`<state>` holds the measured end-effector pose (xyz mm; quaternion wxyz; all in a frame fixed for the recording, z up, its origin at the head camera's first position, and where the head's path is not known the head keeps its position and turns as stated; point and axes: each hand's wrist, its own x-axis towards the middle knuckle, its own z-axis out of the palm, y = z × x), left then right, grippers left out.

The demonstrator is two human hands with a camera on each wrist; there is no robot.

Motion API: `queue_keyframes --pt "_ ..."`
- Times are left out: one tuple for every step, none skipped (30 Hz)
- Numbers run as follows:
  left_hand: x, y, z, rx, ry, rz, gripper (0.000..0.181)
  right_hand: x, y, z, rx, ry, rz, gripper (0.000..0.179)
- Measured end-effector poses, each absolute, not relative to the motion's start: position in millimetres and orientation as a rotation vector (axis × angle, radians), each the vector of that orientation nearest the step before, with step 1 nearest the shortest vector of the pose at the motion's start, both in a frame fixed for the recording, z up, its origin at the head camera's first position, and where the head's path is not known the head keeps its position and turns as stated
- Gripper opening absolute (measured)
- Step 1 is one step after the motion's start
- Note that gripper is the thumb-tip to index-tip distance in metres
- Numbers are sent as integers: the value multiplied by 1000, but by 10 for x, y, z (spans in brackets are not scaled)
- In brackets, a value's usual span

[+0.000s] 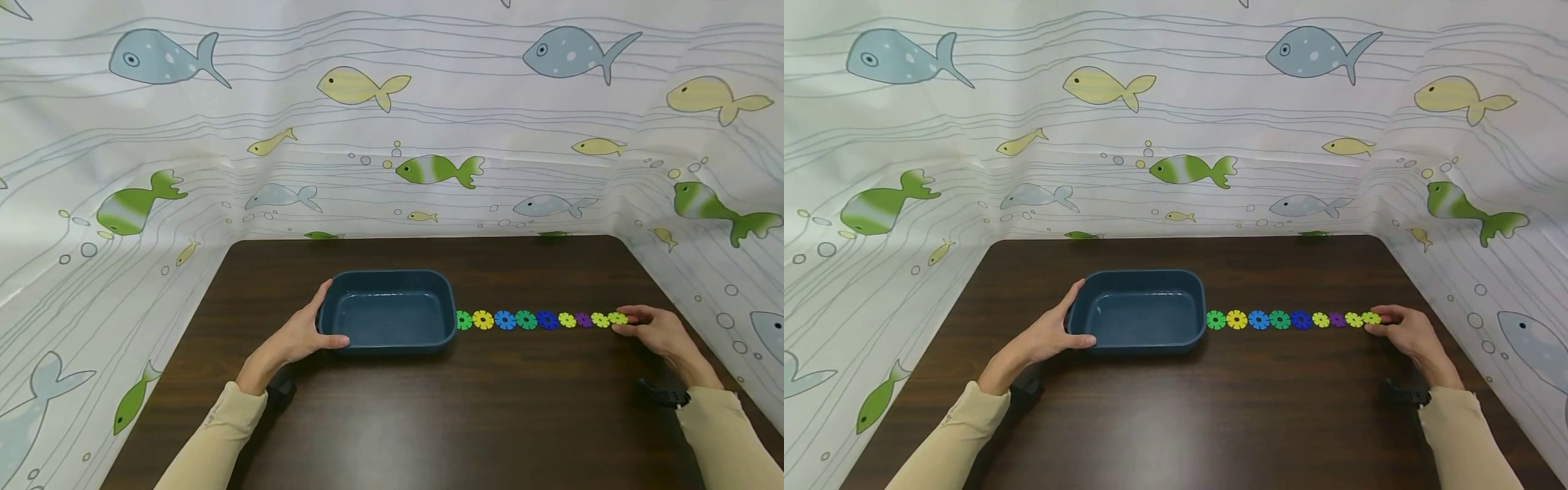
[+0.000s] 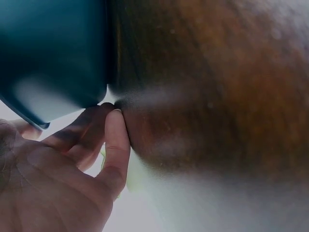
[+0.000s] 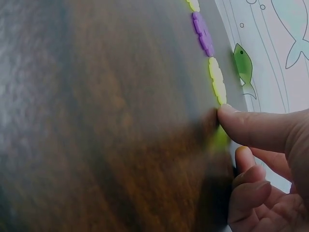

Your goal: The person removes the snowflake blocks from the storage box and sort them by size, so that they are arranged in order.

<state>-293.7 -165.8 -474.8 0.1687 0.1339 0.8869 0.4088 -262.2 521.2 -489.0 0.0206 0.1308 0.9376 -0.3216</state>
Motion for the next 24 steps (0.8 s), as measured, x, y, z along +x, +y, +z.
queue_keyframes --pt "-2936 -1656 -4748 377 2521 1162 135 -2623 5214 -4889 408 2900 -1004 62" --pt "-2935 -1656 -4749 377 2522 1161 135 -2624 5216 -4888 409 2894 -1012 62" --pt "-2934 -1657 -4752 378 2522 1160 135 -2624 5216 -4889 413 2887 -1022 62" --pt "-2933 -1658 -4754 379 2523 1159 136 -2623 5215 -4889 415 2884 -1028 62" --pt "-2931 -1660 -4757 379 2522 1158 136 -2623 5212 -4890 414 2883 -1033 62" --pt "-2930 -1663 -4760 380 2523 1158 136 -2622 5209 -4890 413 2882 -1039 62" --pt "-2929 -1666 -4762 380 2523 1160 136 -2621 5205 -4891 409 2885 -1040 61" --pt "-2928 -1669 -4764 381 2523 1160 136 -2621 5200 -4894 407 2895 -1033 60" --pt "-2927 -1672 -4765 382 2524 1159 136 -2621 5195 -4895 404 2906 -1027 59" --pt "-2926 -1675 -4765 382 2524 1160 136 -2621 5190 -4896 398 2916 -1022 58" --pt "-2925 -1677 -4765 382 2524 1161 136 -2623 5185 -4899 398 2925 -1012 56" --pt "-2924 -1680 -4765 383 2525 1162 136 -2624 5182 -4902 402 2935 -998 55" --pt "-2923 -1683 -4765 383 2525 1161 136 -2625 5176 -4904 405 2945 -985 54" --pt "-2923 -1686 -4764 383 2527 1159 136 -2625 5169 -4905 410 2953 -976 53" --pt "-2923 -1689 -4765 384 2528 1158 136 -2625 5168 -4906 412 2955 -977 53" --pt "-2923 -1691 -4766 384 2528 1157 136 -2625 5164 -4909 418 2959 -967 52" --pt "-2922 -1691 -4763 384 2528 1156 136 -2625 5160 -4912 427 2963 -958 51" --pt "-2926 -1688 -4762 381 2528 1156 136 -2622 5162 -4911 423 2965 -957 52" --pt "-2926 -1686 -4758 378 2528 1157 136 -2619 5169 -4908 409 2974 -952 53" --pt "-2930 -1683 -4758 378 2529 1158 136 -2615 5175 -4902 407 2974 -950 56" --pt "-2932 -1678 -4757 377 2528 1160 135 -2607 5182 -4899 411 2976 -946 59" --pt "-2932 -1672 -4757 373 2525 1167 135 -2592 5187 -4898 423 2983 -940 62" --pt "-2931 -1667 -4757 380 2528 1164 135 -2571 5193 -4896 436 2992 -942 65" --pt "-2931 -1663 -4765 381 2526 1167 134 -2546 5195 -4894 455 3004 -945 68"
